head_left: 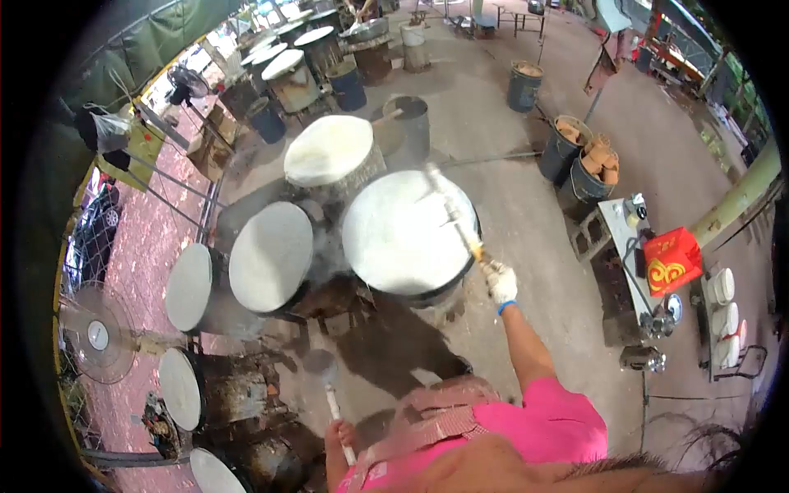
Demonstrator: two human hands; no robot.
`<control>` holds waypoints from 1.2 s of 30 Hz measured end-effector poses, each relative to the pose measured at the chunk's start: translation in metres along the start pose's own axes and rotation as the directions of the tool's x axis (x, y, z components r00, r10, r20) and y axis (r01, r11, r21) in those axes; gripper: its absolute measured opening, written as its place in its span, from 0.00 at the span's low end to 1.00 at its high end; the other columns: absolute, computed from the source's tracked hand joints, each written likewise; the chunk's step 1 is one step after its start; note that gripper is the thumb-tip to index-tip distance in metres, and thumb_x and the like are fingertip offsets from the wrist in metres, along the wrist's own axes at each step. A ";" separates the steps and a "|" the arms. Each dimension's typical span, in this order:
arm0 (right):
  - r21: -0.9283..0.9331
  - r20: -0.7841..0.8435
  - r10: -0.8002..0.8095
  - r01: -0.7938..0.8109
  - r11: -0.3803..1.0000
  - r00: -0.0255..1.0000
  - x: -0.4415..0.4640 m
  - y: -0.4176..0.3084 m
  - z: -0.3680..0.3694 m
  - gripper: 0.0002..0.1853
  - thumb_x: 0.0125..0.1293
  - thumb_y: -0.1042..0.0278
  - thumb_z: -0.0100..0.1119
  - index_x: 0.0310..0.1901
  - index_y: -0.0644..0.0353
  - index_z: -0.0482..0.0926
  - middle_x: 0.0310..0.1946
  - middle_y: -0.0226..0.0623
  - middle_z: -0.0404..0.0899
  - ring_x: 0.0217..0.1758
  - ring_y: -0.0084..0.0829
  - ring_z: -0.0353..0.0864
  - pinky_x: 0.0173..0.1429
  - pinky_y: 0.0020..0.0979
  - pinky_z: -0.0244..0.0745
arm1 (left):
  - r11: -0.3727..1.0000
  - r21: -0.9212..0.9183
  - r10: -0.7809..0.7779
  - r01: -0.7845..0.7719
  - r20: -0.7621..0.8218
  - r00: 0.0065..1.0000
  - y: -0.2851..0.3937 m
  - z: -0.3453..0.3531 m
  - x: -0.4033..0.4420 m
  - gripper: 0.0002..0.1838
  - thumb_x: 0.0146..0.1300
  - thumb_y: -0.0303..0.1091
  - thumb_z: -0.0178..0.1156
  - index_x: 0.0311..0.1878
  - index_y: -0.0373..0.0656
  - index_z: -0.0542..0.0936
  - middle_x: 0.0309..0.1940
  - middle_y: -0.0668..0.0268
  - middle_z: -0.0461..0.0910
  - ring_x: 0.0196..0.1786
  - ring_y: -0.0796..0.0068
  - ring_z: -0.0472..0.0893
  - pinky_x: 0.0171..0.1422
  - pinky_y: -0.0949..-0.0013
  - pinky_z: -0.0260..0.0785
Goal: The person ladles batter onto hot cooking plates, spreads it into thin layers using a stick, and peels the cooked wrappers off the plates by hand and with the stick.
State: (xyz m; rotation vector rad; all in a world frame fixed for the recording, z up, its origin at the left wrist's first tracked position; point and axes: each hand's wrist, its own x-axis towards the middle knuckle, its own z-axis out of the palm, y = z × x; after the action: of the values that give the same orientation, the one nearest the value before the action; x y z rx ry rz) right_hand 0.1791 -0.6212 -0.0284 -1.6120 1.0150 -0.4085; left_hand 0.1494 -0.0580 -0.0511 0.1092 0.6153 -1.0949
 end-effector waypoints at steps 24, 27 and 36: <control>-0.891 0.173 -0.430 0.327 0.314 0.886 -0.063 0.122 -0.003 0.15 0.56 0.52 0.54 0.38 0.52 0.77 0.20 0.43 0.77 0.22 0.44 0.77 0.29 0.45 0.72 | 0.648 0.713 0.452 -0.269 -0.075 0.889 -0.022 0.247 0.264 0.13 0.59 0.24 0.51 0.41 0.54 0.60 0.15 0.73 0.55 0.13 0.82 0.57 0.13 0.77 0.49; -0.807 0.115 -0.399 0.320 0.496 0.910 -0.112 0.064 0.054 0.07 0.55 0.59 0.56 0.30 0.51 0.80 0.23 0.42 0.78 0.24 0.44 0.78 0.31 0.44 0.72 | 0.807 0.577 0.278 -0.126 -0.184 0.943 -0.022 0.236 0.292 0.10 0.58 0.27 0.53 0.31 0.48 0.60 0.16 0.71 0.58 0.14 0.82 0.58 0.13 0.78 0.49; -0.677 0.174 -0.584 0.528 0.514 0.793 -0.157 0.016 0.071 0.21 0.55 0.61 0.64 0.52 0.50 0.77 0.26 0.40 0.79 0.24 0.39 0.77 0.31 0.36 0.73 | 0.977 0.206 -0.061 0.056 0.019 0.998 0.032 0.164 0.120 0.09 0.69 0.41 0.45 0.37 0.49 0.69 0.13 0.75 0.58 0.11 0.85 0.57 0.11 0.79 0.50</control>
State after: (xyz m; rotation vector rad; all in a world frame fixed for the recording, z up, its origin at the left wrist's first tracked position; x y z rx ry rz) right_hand 0.1343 -0.4538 -0.0264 -2.6774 0.6915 -0.5559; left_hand 0.2821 -0.2007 0.0157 0.2573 0.4843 -1.2134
